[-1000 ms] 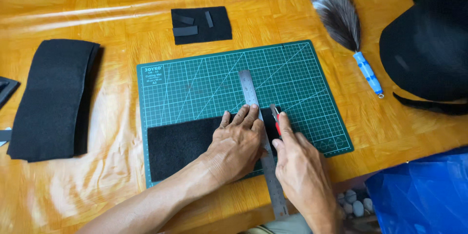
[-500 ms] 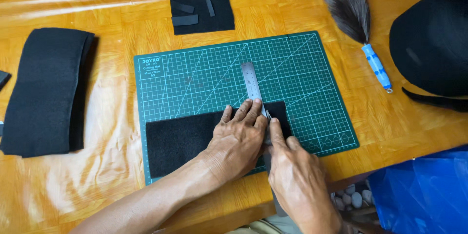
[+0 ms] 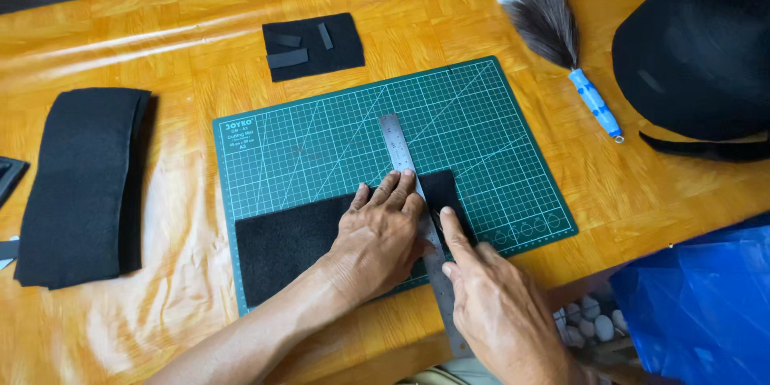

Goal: The person uses a metal ruler and a red utility knife to cut a rectangular piece of black fabric on a green cutting mat. After cutting, they use a feather duster to brush the fabric piece and the mat surface.

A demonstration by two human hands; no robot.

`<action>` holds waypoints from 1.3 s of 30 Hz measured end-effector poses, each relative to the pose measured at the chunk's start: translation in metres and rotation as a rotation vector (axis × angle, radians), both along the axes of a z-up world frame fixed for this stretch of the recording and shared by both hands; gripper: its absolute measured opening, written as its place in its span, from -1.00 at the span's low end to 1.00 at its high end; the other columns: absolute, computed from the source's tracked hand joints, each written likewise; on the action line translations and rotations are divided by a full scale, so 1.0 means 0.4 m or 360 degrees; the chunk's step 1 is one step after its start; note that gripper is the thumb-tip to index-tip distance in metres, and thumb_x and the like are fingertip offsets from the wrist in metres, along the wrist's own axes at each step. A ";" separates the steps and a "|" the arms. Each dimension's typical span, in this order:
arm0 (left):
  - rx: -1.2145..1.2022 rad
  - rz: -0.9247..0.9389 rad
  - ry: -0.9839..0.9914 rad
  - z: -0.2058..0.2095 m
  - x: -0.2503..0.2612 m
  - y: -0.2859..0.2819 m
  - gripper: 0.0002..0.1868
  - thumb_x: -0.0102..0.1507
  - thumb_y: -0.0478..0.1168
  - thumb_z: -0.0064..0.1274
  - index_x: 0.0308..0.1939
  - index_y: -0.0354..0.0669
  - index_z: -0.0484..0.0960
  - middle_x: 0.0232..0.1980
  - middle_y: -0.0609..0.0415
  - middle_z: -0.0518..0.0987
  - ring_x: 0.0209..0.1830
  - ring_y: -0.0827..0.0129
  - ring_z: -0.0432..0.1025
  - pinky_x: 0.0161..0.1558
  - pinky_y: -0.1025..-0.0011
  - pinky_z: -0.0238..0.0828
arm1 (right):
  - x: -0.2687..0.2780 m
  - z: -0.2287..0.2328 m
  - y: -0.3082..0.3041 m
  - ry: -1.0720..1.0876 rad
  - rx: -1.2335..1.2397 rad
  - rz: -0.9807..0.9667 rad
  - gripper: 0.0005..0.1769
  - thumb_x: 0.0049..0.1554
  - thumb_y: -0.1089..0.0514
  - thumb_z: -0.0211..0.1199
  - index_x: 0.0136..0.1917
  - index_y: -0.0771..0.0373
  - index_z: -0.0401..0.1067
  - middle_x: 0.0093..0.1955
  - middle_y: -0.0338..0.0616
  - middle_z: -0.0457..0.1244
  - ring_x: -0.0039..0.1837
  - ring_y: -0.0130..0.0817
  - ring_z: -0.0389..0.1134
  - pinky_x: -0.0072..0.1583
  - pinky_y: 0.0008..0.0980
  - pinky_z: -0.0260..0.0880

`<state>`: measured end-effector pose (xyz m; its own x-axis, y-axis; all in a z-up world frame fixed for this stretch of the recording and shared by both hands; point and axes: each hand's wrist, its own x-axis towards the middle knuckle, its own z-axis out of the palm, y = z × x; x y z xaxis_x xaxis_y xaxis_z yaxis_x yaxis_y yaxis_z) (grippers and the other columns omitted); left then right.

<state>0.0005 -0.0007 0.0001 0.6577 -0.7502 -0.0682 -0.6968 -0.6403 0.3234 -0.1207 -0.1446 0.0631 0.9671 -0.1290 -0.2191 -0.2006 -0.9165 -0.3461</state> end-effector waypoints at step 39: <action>-0.0058 -0.0008 0.0014 0.016 0.003 0.008 -0.20 0.19 0.12 0.28 0.35 -0.25 0.36 0.63 -0.18 0.15 0.64 -0.09 -0.01 0.44 -0.24 -0.03 | -0.047 -0.067 -0.042 -0.0382 0.0220 0.0069 -0.22 0.17 0.01 0.22 0.61 0.08 0.14 0.33 -0.02 0.35 0.20 0.00 0.43 0.16 -0.06 0.41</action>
